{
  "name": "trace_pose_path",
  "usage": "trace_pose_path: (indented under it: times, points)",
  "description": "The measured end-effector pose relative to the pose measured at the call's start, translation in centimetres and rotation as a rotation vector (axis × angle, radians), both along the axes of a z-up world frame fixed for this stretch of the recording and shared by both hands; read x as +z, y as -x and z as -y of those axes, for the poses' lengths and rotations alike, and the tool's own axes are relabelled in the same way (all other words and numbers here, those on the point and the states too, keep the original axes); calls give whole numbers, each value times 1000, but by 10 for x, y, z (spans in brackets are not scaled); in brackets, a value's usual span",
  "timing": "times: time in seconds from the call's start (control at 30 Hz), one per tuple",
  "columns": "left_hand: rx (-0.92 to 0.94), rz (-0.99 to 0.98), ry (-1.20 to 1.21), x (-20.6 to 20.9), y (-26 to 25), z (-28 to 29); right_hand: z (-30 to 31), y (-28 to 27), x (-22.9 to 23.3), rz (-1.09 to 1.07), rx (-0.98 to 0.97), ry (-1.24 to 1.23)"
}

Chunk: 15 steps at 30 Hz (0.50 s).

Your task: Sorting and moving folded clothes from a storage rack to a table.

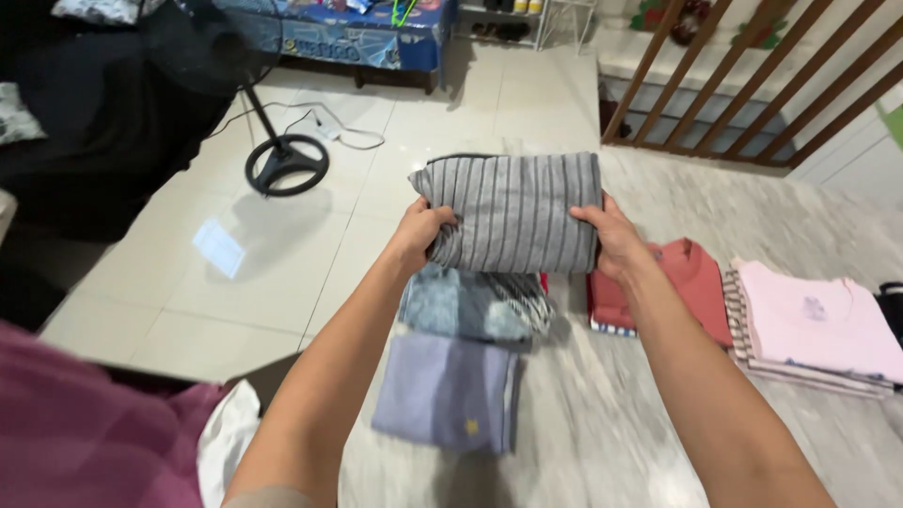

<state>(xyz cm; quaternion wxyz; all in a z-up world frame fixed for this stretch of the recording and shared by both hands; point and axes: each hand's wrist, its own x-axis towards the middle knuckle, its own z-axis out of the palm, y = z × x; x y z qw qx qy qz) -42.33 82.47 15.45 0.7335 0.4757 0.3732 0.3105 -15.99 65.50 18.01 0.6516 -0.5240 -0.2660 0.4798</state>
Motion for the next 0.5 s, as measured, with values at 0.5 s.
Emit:
trace_pose_path:
  times: [0.5]
  points:
    - [183,-798,-1350,-47,-75,-95,-144,-49,-94,1315,-182,293]
